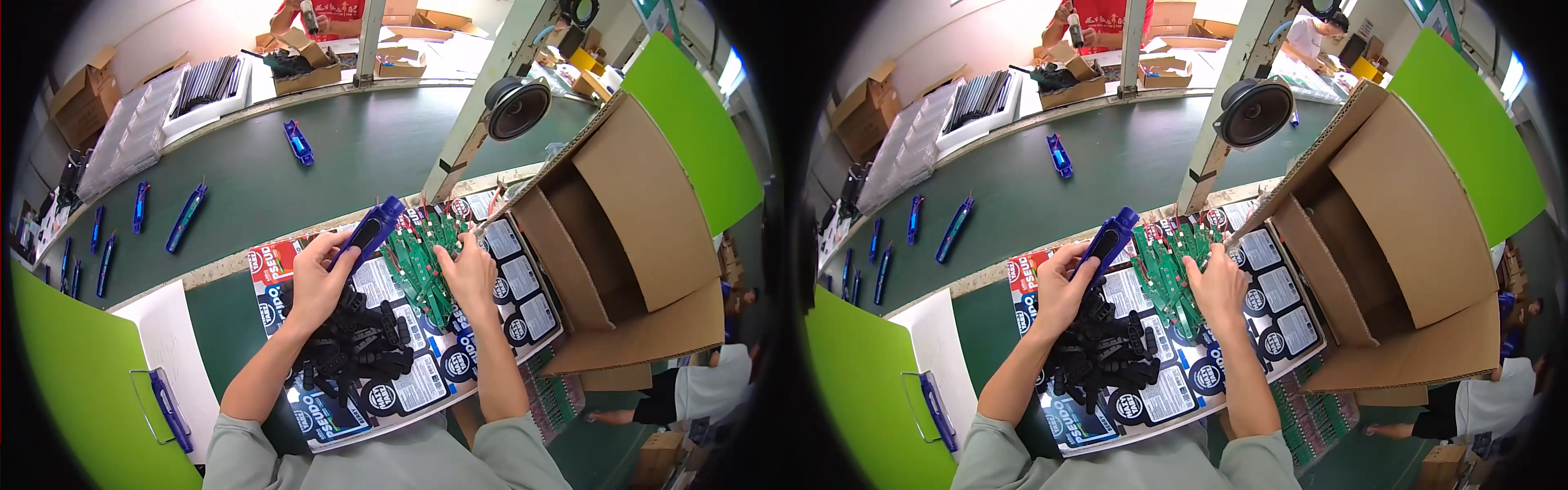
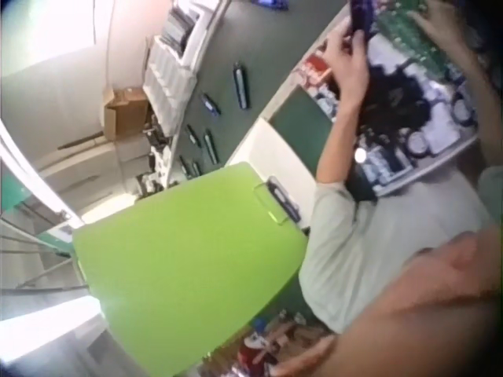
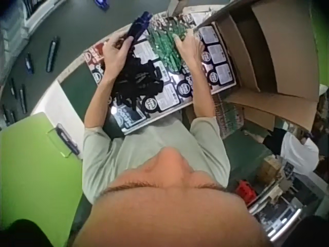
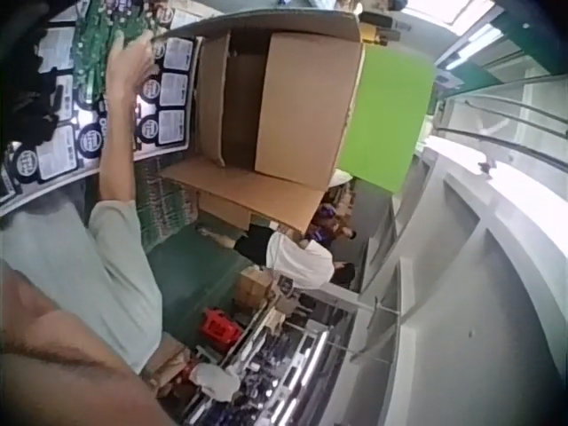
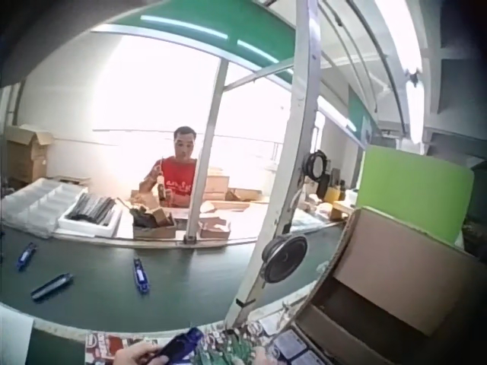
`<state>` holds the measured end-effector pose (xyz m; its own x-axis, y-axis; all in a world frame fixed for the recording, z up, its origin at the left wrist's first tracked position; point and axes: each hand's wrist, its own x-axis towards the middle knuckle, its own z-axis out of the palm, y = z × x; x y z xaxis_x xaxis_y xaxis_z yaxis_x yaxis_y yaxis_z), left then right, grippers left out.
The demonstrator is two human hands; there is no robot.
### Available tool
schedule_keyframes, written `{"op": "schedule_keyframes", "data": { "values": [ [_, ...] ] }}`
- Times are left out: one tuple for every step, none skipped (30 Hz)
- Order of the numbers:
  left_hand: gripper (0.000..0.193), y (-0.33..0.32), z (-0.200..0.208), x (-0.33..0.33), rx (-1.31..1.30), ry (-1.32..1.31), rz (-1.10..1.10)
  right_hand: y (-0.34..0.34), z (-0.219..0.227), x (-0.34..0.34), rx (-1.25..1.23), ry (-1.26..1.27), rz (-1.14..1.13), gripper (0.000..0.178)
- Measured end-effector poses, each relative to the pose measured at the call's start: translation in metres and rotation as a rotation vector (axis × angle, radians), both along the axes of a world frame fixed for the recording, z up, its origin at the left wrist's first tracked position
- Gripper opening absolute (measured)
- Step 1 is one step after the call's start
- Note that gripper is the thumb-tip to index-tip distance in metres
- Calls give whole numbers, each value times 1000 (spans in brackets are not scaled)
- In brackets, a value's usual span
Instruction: Insert circuit boards and components into plastic housing on an assembly line.
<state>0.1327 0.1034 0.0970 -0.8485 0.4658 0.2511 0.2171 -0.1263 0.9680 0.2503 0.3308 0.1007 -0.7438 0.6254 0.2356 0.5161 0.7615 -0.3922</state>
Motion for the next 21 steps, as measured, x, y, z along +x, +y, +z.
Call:
{"op": "schedule_keyframes", "data": {
  "values": [
    [26,-1,-1,1,-21,31,8,1,-3,-4,25,-11,-14,43],
    [26,0,0,3,-7,29,15,4,-7,-5,-22,-4,23,49],
    [26,2,2,3,-3,30,16,8,-8,-5,-18,-3,24,49],
    [25,1,3,3,-9,41,17,8,-6,-4,-101,9,36,50],
    [25,1,4,4,-14,52,19,9,-4,-4,-185,21,49,51],
    [25,2,5,5,-13,50,21,11,-4,-1,-251,87,63,51],
    [24,3,6,6,-10,34,7,10,-1,0,-249,86,64,51],
    [23,4,7,7,-8,19,-8,9,3,3,-334,186,61,50],
    [23,6,7,8,-6,20,-9,10,5,6,-418,287,57,50],
    [23,5,4,7,7,14,3,9,3,5,-463,373,70,47],
    [23,4,2,6,21,9,14,9,2,5,-455,368,72,47],
    [23,2,0,4,30,5,15,8,3,5,-671,478,105,47],
    [23,2,0,4,34,-2,7,8,6,7,-896,594,137,47],
    [23,2,0,4,37,-9,-1,8,10,9,-959,602,103,37],
    [23,3,0,5,37,-7,1,9,12,13,-959,603,105,37],
    [23,2,0,7,30,-27,-4,8,14,16,-1019,599,140,31],
    [23,2,0,9,21,-46,-7,5,16,17,-1081,593,177,25],
    [24,4,-3,10,33,-44,-16,0,20,19,-1013,618,193,16],
    [24,4,-3,11,-33,-55,-40,-2,23,22,-975,624,201,16],
    [24,6,-6,11,5,-78,-63,-4,28,25,-930,638,228,18],
    [24,9,-9,13,43,-101,-84,-9,33,27,-886,652,255,20]
  ]
}}
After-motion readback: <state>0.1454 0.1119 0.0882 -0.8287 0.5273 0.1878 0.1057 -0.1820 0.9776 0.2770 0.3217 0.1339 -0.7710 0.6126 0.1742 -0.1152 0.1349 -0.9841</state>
